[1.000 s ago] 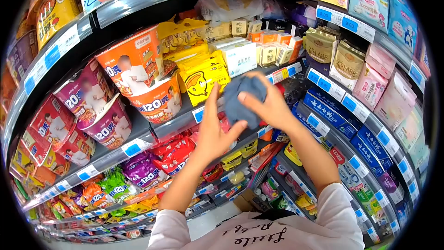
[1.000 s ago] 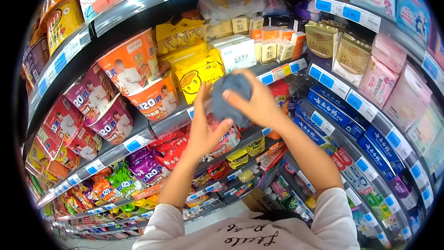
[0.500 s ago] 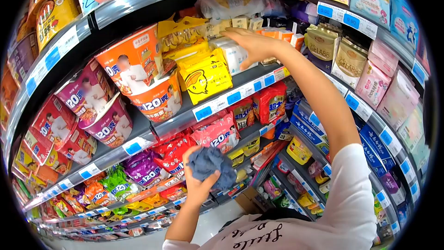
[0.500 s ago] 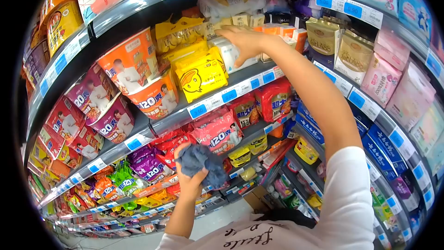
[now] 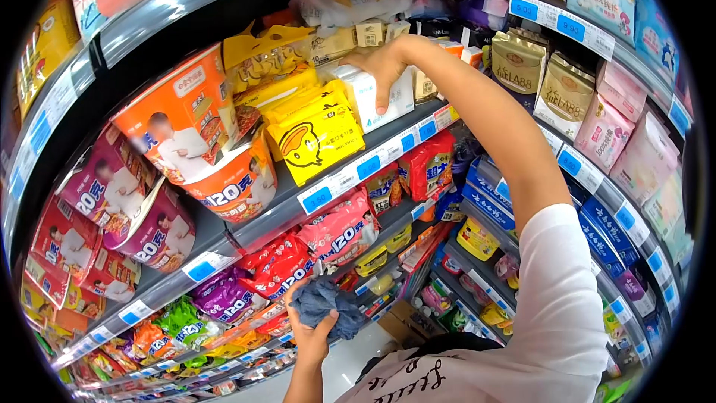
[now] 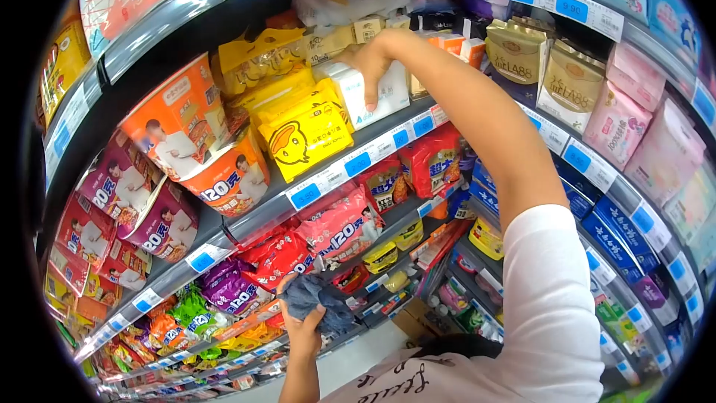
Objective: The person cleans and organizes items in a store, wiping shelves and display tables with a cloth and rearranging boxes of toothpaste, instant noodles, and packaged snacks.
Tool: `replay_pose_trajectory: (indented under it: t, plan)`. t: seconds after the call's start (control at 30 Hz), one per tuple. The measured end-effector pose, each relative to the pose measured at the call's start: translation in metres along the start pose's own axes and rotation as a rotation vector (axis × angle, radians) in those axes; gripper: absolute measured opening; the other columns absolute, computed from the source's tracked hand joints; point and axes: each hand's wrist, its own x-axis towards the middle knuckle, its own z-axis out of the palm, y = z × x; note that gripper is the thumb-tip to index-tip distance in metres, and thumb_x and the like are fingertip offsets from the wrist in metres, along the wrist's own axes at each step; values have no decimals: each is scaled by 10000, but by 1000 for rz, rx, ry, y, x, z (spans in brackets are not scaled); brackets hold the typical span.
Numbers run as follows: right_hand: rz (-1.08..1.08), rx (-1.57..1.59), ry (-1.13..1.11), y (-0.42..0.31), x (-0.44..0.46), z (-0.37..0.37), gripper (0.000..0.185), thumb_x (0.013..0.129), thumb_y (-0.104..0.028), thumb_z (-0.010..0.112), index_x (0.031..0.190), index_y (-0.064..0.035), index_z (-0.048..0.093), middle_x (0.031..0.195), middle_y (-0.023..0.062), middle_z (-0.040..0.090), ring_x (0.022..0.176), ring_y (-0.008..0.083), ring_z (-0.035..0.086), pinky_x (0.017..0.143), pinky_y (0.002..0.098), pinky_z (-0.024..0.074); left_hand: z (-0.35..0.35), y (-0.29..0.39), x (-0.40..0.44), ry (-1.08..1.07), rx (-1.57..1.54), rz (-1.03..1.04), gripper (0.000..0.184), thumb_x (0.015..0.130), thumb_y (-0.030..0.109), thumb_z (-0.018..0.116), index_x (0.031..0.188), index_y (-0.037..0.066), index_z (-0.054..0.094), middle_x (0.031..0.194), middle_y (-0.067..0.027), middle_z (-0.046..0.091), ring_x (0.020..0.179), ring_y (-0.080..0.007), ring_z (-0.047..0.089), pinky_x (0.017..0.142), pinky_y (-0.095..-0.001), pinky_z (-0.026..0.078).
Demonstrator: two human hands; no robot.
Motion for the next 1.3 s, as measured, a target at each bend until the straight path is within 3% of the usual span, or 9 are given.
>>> replay_pose_trajectory:
  t: [0.1, 0.2, 0.33, 0.37, 0.47, 0.57, 0.67, 0.97, 1.3]
  plan:
    - [-83, 132, -20, 5, -9, 4, 1301, 441, -356, 912, 1472, -65, 175, 1401, 226, 398, 1307, 344, 395, 1066, 376, 349, 2, -5, 3, 27, -28, -17, 718, 691, -34, 686, 1318, 77, 354, 1114, -101, 541, 1022, -204, 558, 937, -339, 429]
    - [-148, 163, -8, 6, -14, 7, 1298, 450, -357, 909, 1474, -62, 168, 1406, 230, 394, 1314, 340, 388, 1072, 377, 341, 10, -3, 5, -4, -51, -24, 713, 698, -33, 687, 1318, 81, 354, 1110, -99, 540, 1027, -203, 554, 937, -338, 428]
    - [-85, -213, 229, 6, -26, 13, 1337, 508, -470, 877, 1503, -75, 76, 1478, 249, 290, 1359, 337, 326, 1104, 381, 299, 18, -6, 5, -23, -50, -57, 710, 702, -30, 695, 1316, 82, 354, 1099, -90, 537, 1020, -197, 547, 932, -336, 429]
    - [-147, -86, 275, 6, -47, 7, 1193, 632, -494, 814, 1502, -67, 118, 1481, 244, 294, 1359, 322, 337, 1097, 388, 318, 20, -5, 5, -39, -39, -38, 710, 702, -30, 696, 1315, 82, 355, 1097, -88, 537, 1018, -196, 546, 931, -335, 429]
    - [-139, 247, 485, 23, -82, -5, 850, 752, -356, 750, 1437, -59, 343, 1389, 207, 454, 1250, 293, 482, 1027, 387, 407, 20, -6, 1, -37, -42, -47, 715, 701, -30, 702, 1317, 79, 356, 1092, -86, 534, 1012, -193, 542, 932, -329, 423]
    - [49, 57, 605, 51, -93, 2, 539, 800, -234, 683, 1294, -69, 542, 1244, 159, 595, 1086, 295, 604, 941, 362, 471, 18, -12, -3, -25, -38, -55, 721, 698, -27, 708, 1322, 80, 362, 1099, -86, 525, 1018, -192, 534, 935, -321, 414]
    - [102, -69, 490, 64, -95, 28, 450, 775, -145, 661, 1214, -67, 599, 1159, 137, 638, 1037, 289, 622, 922, 369, 481, 19, -12, -7, -35, -18, -54, 725, 695, -27, 711, 1325, 85, 369, 1116, -84, 512, 1030, -190, 525, 940, -315, 404]
    - [-15, 28, 645, 98, -64, 64, 320, 730, -59, 683, 1040, -118, 630, 987, 69, 628, 956, 241, 615, 804, 378, 478, 21, -16, -21, -6, -7, -91, 732, 691, -35, 708, 1330, 92, 375, 1124, -74, 495, 1023, -185, 512, 926, -303, 396]
    - [-36, 25, 522, 91, -79, 49, 278, 807, -80, 650, 1082, -124, 639, 1007, 85, 651, 927, 227, 629, 825, 353, 498, 20, -20, -30, 42, 7, -107, 717, 695, -18, 720, 1321, 86, 386, 1129, -74, 492, 1037, -183, 501, 932, -304, 394]
